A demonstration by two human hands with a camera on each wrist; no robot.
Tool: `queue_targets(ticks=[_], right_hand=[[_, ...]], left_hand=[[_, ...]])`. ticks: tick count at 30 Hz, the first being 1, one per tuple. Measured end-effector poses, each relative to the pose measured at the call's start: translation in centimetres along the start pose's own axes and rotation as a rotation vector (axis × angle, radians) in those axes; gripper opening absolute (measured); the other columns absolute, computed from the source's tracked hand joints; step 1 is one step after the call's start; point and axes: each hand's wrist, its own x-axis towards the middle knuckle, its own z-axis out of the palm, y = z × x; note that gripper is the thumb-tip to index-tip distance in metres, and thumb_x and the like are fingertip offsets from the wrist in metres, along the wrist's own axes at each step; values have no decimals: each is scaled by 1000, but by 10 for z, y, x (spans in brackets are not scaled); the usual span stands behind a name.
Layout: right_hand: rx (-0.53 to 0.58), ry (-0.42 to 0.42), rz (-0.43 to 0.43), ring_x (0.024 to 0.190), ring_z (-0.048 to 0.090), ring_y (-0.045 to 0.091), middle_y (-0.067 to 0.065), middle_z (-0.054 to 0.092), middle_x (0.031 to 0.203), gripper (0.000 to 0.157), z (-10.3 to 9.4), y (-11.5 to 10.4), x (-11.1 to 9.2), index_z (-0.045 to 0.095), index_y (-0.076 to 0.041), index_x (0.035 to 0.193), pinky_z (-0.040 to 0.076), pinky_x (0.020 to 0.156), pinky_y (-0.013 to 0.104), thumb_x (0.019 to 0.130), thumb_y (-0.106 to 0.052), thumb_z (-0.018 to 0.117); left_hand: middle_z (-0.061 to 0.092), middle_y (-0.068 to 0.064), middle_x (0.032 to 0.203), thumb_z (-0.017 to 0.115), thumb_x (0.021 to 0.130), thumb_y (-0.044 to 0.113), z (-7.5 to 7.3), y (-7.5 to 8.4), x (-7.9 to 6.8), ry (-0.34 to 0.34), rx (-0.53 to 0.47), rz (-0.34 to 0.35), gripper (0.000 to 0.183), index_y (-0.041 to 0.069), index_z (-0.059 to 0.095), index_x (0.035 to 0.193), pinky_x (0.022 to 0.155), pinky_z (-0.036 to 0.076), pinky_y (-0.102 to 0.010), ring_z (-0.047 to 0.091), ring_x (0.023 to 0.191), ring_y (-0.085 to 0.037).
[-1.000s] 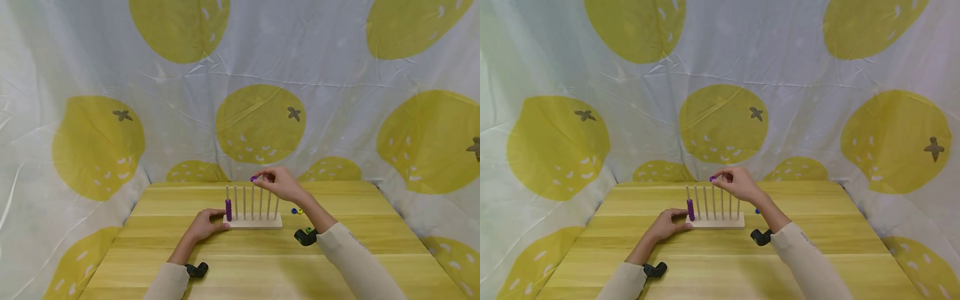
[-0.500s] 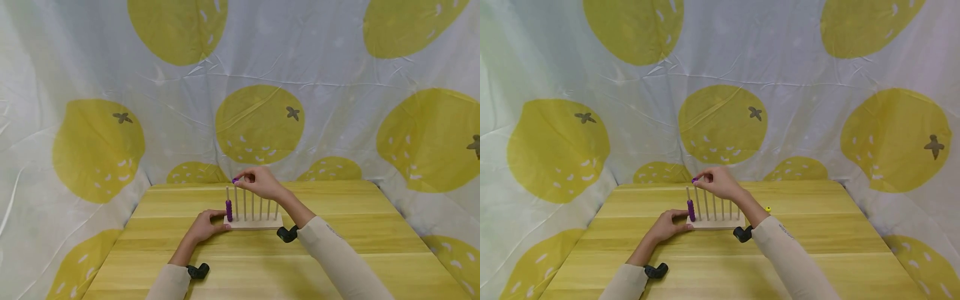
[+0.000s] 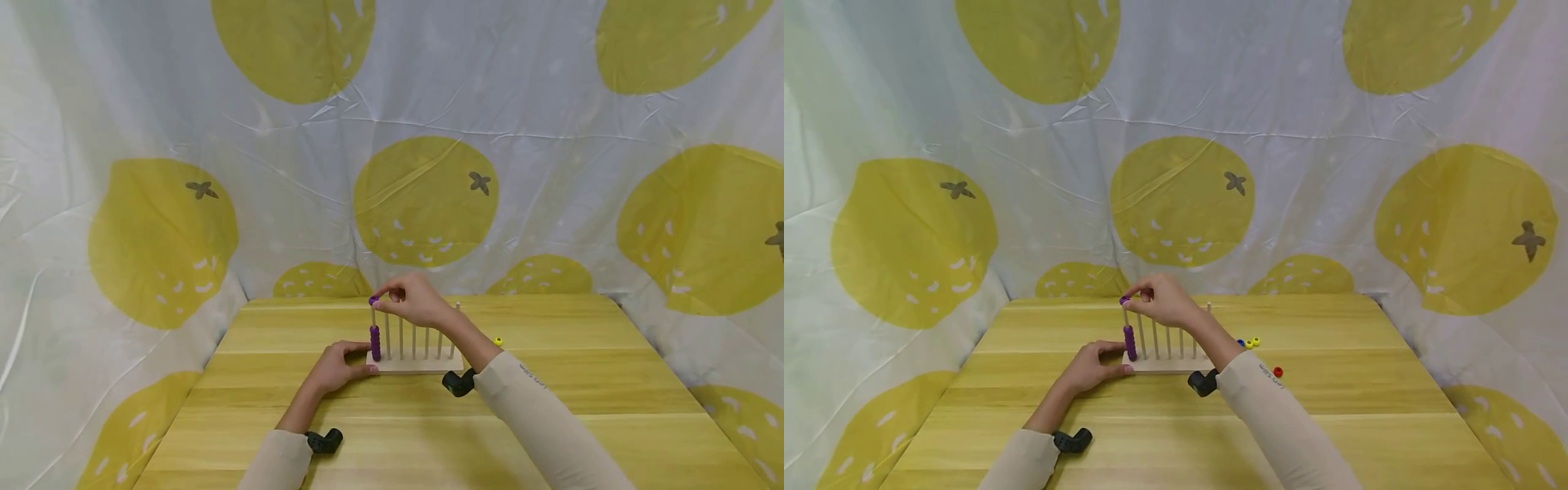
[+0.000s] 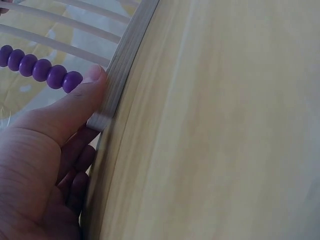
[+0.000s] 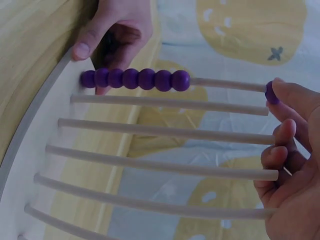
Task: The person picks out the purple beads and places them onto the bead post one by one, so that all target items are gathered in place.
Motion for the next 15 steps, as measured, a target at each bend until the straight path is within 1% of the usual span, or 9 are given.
queue_targets(ticks=[6, 12, 15], right_hand=[[4, -2, 21, 59, 40, 10, -3, 51, 67, 20, 2, -2, 1, 81, -16, 110, 34, 58, 23, 97, -29, 74], [12, -18, 35, 60, 40, 10, -2, 51, 68, 24, 3, -3, 0, 79, -13, 114, 36, 60, 23, 97, -30, 75], [18, -16, 27, 59, 39, 10, -2, 50, 67, 24, 3, -2, 0, 79, -13, 114, 36, 60, 23, 97, -30, 75]], left_hand=[[69, -1, 136, 87, 81, 47, 0, 0, 0, 3, 0, 1, 56, 24, 73, 130, 118, 39, -57, 55, 138, -33], [70, 1, 134, 87, 81, 48, 1, -2, 0, 0, 5, 10, 56, 25, 73, 130, 117, 41, -56, 56, 136, -30], [70, 0, 134, 87, 81, 48, 1, -2, 0, 7, 2, 18, 55, 25, 74, 129, 116, 42, -56, 57, 135, -30]])
